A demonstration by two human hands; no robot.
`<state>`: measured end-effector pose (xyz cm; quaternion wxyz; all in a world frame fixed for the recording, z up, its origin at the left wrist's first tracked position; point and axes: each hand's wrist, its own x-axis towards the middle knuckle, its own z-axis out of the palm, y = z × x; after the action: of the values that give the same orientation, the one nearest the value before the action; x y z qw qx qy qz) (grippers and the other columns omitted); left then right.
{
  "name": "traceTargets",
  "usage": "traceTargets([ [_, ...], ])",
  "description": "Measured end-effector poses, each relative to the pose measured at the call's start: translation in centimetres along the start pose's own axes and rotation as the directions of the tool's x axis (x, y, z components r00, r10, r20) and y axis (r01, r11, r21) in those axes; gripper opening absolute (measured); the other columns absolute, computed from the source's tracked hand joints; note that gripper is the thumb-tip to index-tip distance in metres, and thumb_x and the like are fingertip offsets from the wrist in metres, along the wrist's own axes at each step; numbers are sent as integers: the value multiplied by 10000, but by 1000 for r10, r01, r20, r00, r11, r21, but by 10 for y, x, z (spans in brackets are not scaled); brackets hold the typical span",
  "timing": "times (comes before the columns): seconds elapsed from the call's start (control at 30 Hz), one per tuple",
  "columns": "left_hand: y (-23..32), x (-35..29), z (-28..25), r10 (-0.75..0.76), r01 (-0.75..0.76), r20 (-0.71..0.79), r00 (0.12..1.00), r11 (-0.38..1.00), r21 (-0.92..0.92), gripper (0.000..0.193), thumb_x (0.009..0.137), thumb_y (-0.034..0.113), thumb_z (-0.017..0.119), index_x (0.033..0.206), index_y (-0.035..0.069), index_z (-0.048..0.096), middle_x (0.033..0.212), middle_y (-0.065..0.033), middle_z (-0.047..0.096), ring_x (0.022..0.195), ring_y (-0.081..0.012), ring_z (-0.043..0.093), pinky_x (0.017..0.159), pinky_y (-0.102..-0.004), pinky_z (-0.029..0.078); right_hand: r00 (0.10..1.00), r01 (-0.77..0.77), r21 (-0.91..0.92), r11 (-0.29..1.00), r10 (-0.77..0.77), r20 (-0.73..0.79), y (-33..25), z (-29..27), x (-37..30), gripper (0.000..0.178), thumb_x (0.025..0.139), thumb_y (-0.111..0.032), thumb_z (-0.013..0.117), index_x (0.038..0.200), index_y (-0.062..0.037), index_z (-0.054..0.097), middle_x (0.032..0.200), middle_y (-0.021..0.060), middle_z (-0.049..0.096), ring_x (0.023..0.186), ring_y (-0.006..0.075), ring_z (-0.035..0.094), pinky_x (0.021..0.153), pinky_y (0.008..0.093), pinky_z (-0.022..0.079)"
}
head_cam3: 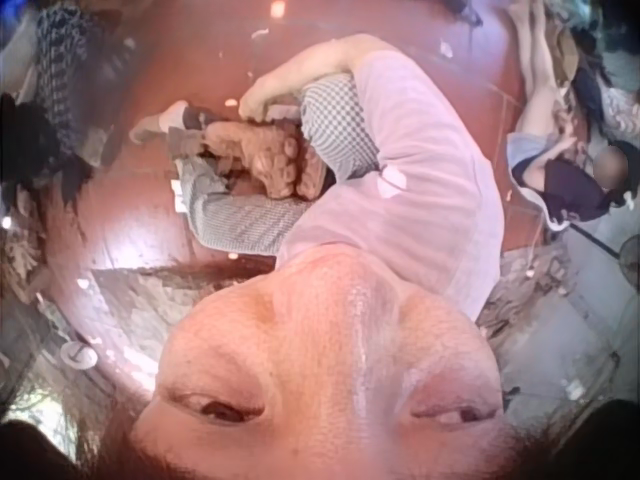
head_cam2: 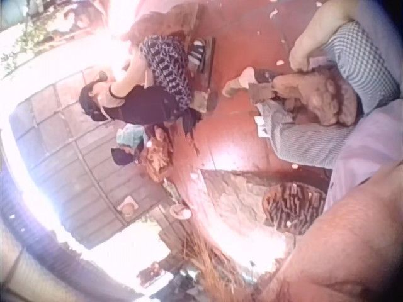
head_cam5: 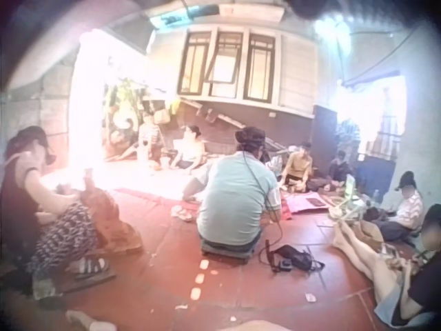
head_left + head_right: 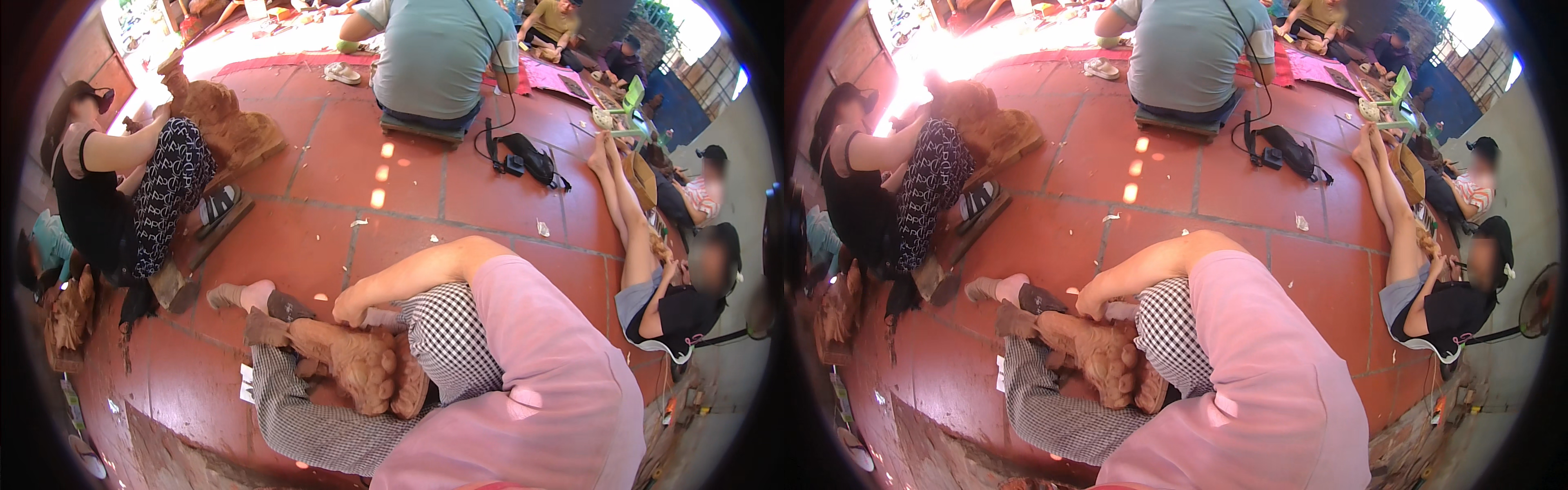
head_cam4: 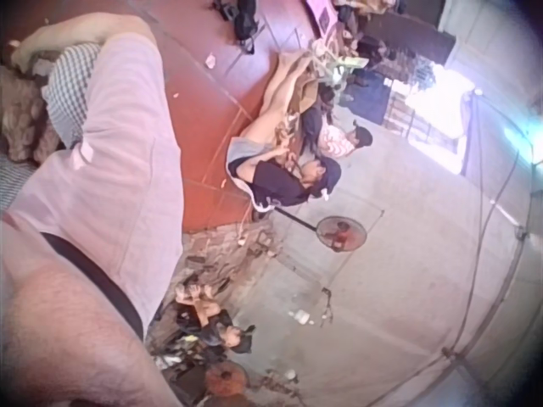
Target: The person sits on the floor and carves a piece of wood using a chisel and mallet. They hold the wood steady with one hand while striking the chisel with the mallet to shape the material.
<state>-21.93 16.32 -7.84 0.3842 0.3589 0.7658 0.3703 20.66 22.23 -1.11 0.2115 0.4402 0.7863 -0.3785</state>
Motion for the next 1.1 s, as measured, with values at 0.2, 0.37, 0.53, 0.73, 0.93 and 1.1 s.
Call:
traceTargets([
  [0.2, -7, -1, -15, -13, 14, -44, 999, 1000, 12, 419, 970, 206, 536, 1342, 24, 470, 1178, -132, 546, 943, -198, 549, 758, -332, 445, 1000, 0, 12, 1000, 0, 26, -4, -2, 1, 298, 778, -170, 632, 1053, -78, 701, 1028, 189, 688, 1015, 365, 641, 832, 488, 496],
  [0.37, -10, -2, -15, -19, 21, -70, 997, 999, 33, 428, 969, 199, 535, 1350, 20, 458, 1197, -138, 536, 963, -206, 547, 776, -338, 446, 996, -46, 34, 998, 43, 79, 14, 17, 26, 320, 774, -161, 621, 1074, -81, 696, 1044, 194, 685, 1031, 363, 636, 846, 485, 494],
  [0.53, -26, -5, -37, -44, 52, -158, 986, 998, 43, 438, 969, 193, 534, 1359, 16, 446, 1215, -144, 526, 984, -214, 544, 794, -344, 447, 999, 0, 20, 1000, 0, 36, 12, 10, 15, 345, 768, -157, 619, 1097, -84, 691, 1043, 188, 688, 1040, 358, 634, 857, 481, 491],
  [0.73, -82, -32, -146, -122, 159, -451, 884, 986, 44, 450, 968, 185, 533, 1370, 12, 432, 1238, -152, 514, 1008, -223, 542, 816, -352, 448, 998, 21, 46, 999, -18, -65, 0, -10, -24, 348, 765, -189, 638, 1095, -90, 692, 1029, 187, 692, 1019, 367, 644, 854, 473, 502],
  [0.93, -131, -113, -239, -206, 283, -711, 673, 959, -9, 462, 967, 178, 532, 1381, 8, 418, 1260, -159, 502, 1033, -232, 539, 838, -359, 449, 977, -29, 163, 986, 62, -202, 33, 14, -31, 252, 833, -245, 613, 1022, -95, 683, 985, 177, 686, 958, 371, 641, 826, 483, 494],
  [1.1, -157, -161, -257, -292, 385, -747, 598, 921, -53, 472, 967, 171, 531, 1390, 4, 406, 1279, -165, 492, 1053, -240, 536, 856, -365, 450, 914, -280, 253, 926, 338, -226, 92, 97, -43, 295, 851, -252, 618, 1080, -79, 686, 1015, 189, 691, 992, 375, 642, 870, 451, 509],
])
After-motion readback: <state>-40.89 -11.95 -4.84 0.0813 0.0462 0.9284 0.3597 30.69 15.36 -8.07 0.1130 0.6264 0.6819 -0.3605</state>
